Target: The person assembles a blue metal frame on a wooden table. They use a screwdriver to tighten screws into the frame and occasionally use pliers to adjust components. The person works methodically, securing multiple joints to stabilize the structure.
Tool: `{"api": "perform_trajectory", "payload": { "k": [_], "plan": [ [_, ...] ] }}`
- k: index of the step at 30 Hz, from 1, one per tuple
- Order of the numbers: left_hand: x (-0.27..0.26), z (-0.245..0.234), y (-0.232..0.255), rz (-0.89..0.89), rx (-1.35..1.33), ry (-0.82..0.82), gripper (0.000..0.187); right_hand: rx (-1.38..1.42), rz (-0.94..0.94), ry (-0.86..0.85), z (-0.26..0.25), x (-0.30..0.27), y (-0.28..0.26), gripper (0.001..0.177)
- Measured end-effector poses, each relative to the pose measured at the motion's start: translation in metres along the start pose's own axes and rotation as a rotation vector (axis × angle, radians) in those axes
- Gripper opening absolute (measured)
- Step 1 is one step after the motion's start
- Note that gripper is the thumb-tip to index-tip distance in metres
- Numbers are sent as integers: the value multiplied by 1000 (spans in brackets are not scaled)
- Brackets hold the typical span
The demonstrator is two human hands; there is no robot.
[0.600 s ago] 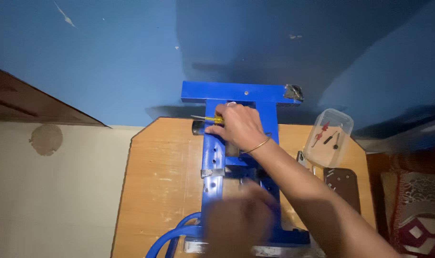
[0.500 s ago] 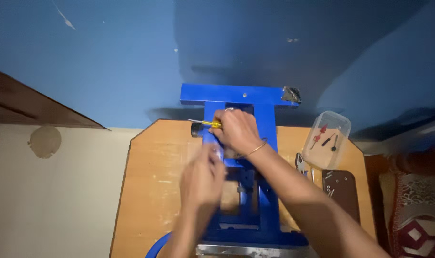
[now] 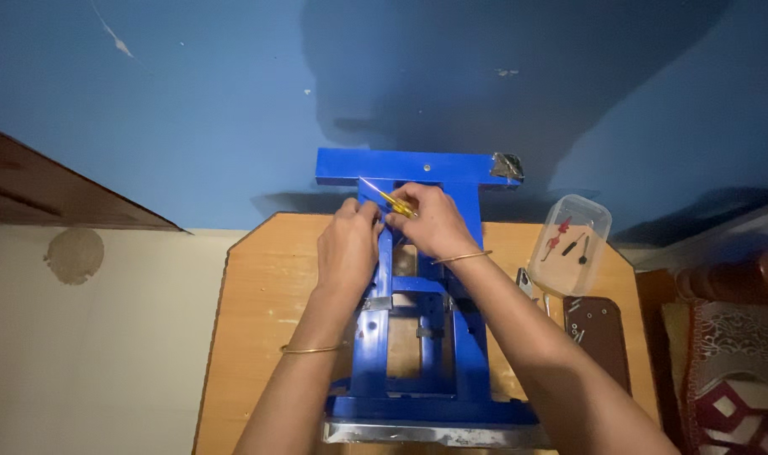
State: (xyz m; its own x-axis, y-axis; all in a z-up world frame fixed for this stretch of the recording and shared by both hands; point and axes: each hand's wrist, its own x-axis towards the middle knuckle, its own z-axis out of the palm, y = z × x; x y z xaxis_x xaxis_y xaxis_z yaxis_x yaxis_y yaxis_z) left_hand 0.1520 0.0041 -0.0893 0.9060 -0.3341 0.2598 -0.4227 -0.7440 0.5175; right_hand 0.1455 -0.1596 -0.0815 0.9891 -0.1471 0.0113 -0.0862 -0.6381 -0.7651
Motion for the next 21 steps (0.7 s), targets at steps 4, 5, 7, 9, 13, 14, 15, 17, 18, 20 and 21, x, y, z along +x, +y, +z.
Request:
{"api": "perform_trajectory", "payload": {
  "k": [4,5,7,9,13,14,15,17,18,20,21],
  "plan": [
    [7,20,-15,181,278,41,22,24,39,-24,-1,-3,10,29],
    [10,23,-17,215,362,42,18,36,48,-39,-2,-4,11,29],
    [15,28,-21,239,467,33,18,12,54,-61,-3,-7,14,28],
    [22,31,-23,217,512,12,25,8,14,-60,-3,-8,16,29],
    [30,30,-17,52,443,-131,37,98,-73,-37,0,-8,21,31],
    [32,27,-13,33,439,-95,39,134,-74,-37,0,-6,23,32],
    [33,23,-9,14,435,-62,41,164,-82,-44,1,-5,24,32],
    [37,12,0,-83,363,58,43,225,-95,-55,4,-4,26,33],
    [38,4,4,-130,326,117,45,240,-102,-33,5,-4,25,33],
    [41,-10,10,-150,156,142,38,269,-124,9,3,-3,22,32],
    [42,-16,12,-158,71,155,35,369,-118,24,1,-3,18,29]
  ]
}}
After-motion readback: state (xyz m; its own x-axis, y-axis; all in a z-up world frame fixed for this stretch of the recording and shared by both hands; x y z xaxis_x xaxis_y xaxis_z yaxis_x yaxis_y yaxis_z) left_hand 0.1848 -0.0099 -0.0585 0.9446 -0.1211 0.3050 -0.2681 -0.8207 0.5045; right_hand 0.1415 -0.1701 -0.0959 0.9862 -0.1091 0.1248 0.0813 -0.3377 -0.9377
